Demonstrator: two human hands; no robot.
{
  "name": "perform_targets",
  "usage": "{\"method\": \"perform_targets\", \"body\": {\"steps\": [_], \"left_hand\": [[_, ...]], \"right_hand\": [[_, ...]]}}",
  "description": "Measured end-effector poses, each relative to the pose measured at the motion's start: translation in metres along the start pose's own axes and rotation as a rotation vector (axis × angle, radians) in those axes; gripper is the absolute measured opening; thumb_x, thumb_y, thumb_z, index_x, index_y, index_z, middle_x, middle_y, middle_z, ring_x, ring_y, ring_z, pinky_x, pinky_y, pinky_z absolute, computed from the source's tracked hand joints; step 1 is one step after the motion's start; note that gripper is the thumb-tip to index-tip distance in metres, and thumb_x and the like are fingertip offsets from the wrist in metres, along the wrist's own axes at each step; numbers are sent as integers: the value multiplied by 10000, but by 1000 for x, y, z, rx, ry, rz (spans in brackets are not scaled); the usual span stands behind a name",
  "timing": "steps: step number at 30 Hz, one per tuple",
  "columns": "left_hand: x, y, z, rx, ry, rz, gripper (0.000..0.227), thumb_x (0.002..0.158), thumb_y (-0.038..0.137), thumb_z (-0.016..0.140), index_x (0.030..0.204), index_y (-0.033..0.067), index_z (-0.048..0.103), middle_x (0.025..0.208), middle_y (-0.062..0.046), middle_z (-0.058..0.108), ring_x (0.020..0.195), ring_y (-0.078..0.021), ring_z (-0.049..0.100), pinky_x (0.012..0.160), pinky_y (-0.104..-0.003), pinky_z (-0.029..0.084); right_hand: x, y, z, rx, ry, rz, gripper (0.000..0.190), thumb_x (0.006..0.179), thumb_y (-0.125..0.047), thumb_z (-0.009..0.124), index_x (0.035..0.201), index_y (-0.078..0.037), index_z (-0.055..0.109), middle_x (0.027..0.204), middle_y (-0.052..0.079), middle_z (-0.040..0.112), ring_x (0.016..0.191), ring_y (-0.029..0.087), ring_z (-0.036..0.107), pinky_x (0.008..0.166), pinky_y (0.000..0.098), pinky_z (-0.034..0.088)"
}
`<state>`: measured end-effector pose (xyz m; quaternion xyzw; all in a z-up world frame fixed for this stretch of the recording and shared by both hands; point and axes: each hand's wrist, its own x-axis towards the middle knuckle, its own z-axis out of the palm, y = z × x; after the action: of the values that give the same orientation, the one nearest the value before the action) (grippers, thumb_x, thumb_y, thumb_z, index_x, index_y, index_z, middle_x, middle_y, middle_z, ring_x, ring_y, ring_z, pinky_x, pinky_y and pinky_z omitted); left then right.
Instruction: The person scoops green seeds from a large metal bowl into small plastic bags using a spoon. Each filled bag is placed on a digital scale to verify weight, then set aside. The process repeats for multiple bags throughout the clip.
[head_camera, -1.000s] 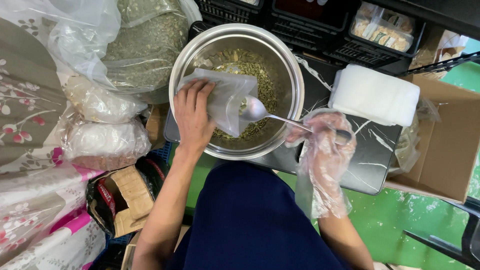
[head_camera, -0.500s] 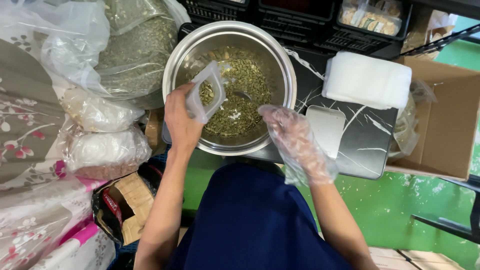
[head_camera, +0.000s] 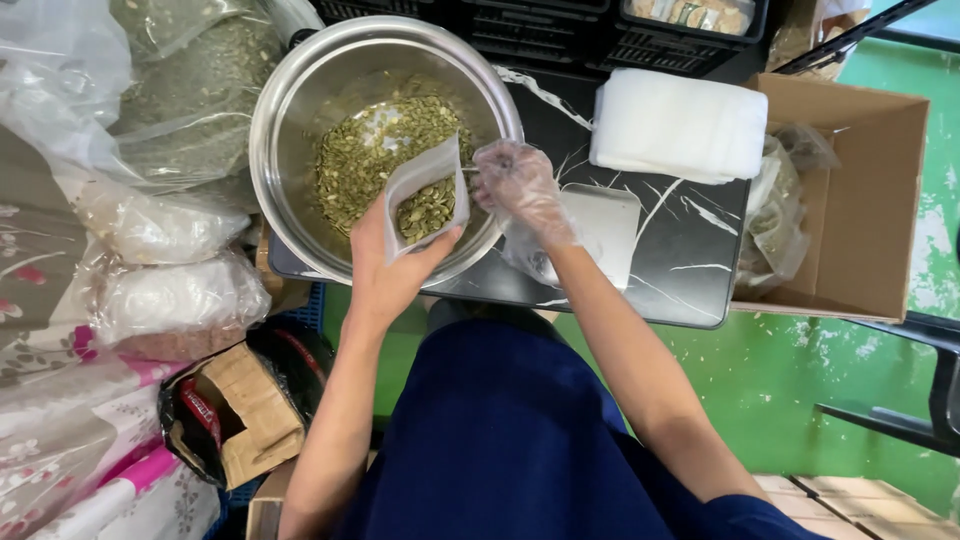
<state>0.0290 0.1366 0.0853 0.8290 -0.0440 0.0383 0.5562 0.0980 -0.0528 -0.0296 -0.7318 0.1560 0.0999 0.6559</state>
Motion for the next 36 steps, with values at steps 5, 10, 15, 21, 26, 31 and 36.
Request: {"method": "perform_targets", "body": {"steps": [5,10,15,21,26,31,36], "left_hand": [[-8,5,25,11,29,14,587,725,109,953,1216,-42,668,1103,-273,734,1107,-499,700,932,-600,563],[-21,-1,77,-34,-48,-16,604,769,108,949,1291,1,665,1146,-267,733,1153,-488,688,990,-590,551],[-33,-33,186,-178,-229,-99,617,718,124,935,1287,86,700,1148,-199,756,1184,-423,691,1012,-540,561],[-48,-90,270,-226,-245,-136,601,815,138,918,1367,147,682,1310,-165,716,1313,-380,627,1130,-516,471],[-53,-54,239,-173,-314,-112,1134,677,219,1014,1615,142,380,1628,-299,358,1520,-485,313,1287,-568,244],[-51,-21,186,-161,-427,-307,1570,497,466,1056,1719,236,98,1744,-310,-32,1592,-524,72,1296,-671,84],[-53,-36,160,24,-481,-256,1409,664,170,1016,1727,232,94,1799,-53,44,1640,-290,-28,1326,-530,73]], "right_hand": [[17,40,-38,-509,96,-324,60,887,-197,695,930,-206,735,714,69,727,708,270,768,610,407,650],[-59,-23,-111,-365,43,-283,205,876,-97,675,1041,-169,773,840,94,779,650,178,768,601,322,660],[-114,-27,-188,-85,164,-175,199,1023,-171,639,1147,-113,783,923,136,791,770,136,778,725,274,670],[-129,13,-219,108,246,-119,171,990,-88,637,1083,-40,773,1002,202,783,878,198,781,793,305,683],[-142,14,-235,170,317,-114,179,982,-80,636,1083,-56,782,1081,208,786,985,247,794,853,334,685],[-150,17,-250,164,294,-47,204,1026,-114,632,1170,-94,775,1196,217,755,1129,319,746,987,411,643],[-138,59,-288,1702,233,443,771,989,133,584,1662,-110,297,1585,273,457,1484,364,432,1280,501,372]]}}
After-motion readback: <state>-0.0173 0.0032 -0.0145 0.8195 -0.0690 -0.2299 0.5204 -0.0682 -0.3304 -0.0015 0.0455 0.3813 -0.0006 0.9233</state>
